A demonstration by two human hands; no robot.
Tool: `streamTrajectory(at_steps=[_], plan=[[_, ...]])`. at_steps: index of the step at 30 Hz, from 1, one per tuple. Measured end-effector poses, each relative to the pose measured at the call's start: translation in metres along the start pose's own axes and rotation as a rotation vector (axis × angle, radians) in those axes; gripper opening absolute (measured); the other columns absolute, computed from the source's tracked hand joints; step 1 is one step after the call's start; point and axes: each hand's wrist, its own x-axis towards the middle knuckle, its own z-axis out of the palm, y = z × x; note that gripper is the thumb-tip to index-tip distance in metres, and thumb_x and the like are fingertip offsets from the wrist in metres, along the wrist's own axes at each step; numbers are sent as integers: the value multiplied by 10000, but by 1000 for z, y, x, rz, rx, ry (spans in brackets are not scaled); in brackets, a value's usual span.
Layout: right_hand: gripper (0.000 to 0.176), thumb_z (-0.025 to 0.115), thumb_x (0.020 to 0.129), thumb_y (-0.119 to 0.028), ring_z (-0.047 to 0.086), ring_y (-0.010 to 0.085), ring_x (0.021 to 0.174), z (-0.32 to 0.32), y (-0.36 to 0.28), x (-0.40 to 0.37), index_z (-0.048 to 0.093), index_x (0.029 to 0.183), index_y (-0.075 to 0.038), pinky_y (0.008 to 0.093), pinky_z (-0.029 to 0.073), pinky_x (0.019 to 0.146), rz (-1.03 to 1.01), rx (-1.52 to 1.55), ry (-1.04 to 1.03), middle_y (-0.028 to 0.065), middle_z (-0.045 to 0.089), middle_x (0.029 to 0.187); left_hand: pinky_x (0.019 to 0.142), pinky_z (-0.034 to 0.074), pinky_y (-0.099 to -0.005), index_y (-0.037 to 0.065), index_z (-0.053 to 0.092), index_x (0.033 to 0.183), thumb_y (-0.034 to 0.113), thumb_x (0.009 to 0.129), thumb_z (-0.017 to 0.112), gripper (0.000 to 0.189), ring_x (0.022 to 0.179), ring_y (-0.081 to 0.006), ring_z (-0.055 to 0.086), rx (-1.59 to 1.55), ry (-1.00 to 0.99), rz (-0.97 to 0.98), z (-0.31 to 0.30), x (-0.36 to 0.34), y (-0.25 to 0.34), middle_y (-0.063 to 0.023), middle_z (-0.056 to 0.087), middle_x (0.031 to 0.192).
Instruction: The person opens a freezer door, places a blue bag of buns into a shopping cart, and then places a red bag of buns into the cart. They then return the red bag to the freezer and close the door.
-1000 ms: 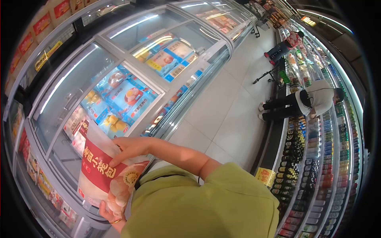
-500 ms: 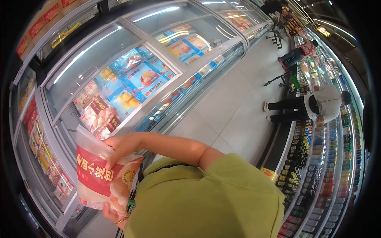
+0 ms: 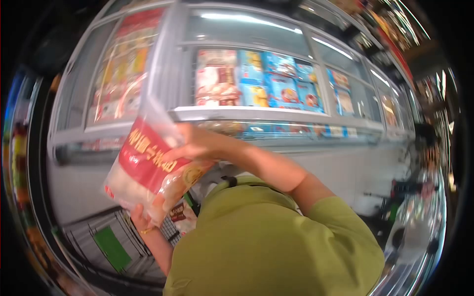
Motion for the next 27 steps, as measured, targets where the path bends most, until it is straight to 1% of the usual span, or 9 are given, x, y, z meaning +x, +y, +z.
streamTrajectory(at_steps=[1,3,5,9,13,17,24,26,27], plan=[[562,728,740,-90,547,156,1028,10,-7,18,499,1244,6,297,432,909,-103,-380,-31,106,614,1082,971,443,-449,-9,350,1330,180,747,665,690,1143,-348,523,-30,-97,48,-14,-2,3,-175,500,1271],[505,697,775,-71,587,140,980,48,-15,43,502,1236,-3,300,481,862,199,20,-194,88,619,1092,879,491,-393,-4,399,1291,55,770,628,572,1042,-252,576,-119,-9,138,-23,-20,14,-127,551,1165],[489,685,789,-69,603,135,958,80,-17,64,498,1237,-6,299,500,839,186,-68,-288,83,622,1095,852,485,-336,-1,417,1277,12,767,619,548,997,-213,582,-135,118,380,-3,-36,25,-92,556,1144],[427,657,810,-39,597,145,979,149,12,106,513,1211,-10,297,489,856,246,-136,-563,78,617,1098,827,490,-300,15,453,1240,27,781,635,494,985,-172,570,-103,387,550,-45,-90,33,-55,555,1087],[423,659,817,-93,579,142,988,208,86,128,514,1206,-10,298,468,872,316,-278,-720,82,609,1109,804,498,-295,25,469,1215,46,796,642,453,934,-153,576,-160,614,565,-92,-132,5,-40,566,1052],[382,652,813,-81,589,157,956,241,179,125,540,1167,9,309,476,839,503,-265,-822,100,617,1079,851,487,-317,81,461,1252,67,810,640,477,1013,-161,566,-295,834,414,-168,-148,-81,-29,563,1131],[409,653,806,-130,593,225,986,211,335,104,538,1160,40,326,469,848,745,-616,-788,158,612,1093,862,478,-323,91,475,1233,85,802,663,470,1046,-173,563,-623,753,174,-234,-128,-221,-25,569,1154],[615,662,794,-217,545,301,1104,199,357,102,411,1289,48,373,430,926,572,-1158,-881,218,540,1208,848,478,-321,80,477,1234,74,782,675,494,1025,-196,576,-611,664,211,-239,-117,-242,-43,581,1143],[615,662,794,-217,545,301,1104,187,373,101,411,1289,48,373,430,926,588,-1158,-892,218,540,1208,848,478,-321,80,477,1234,74,782,675,494,1025,-196,576,-624,675,203,-239,-109,-248,-43,581,1143]])
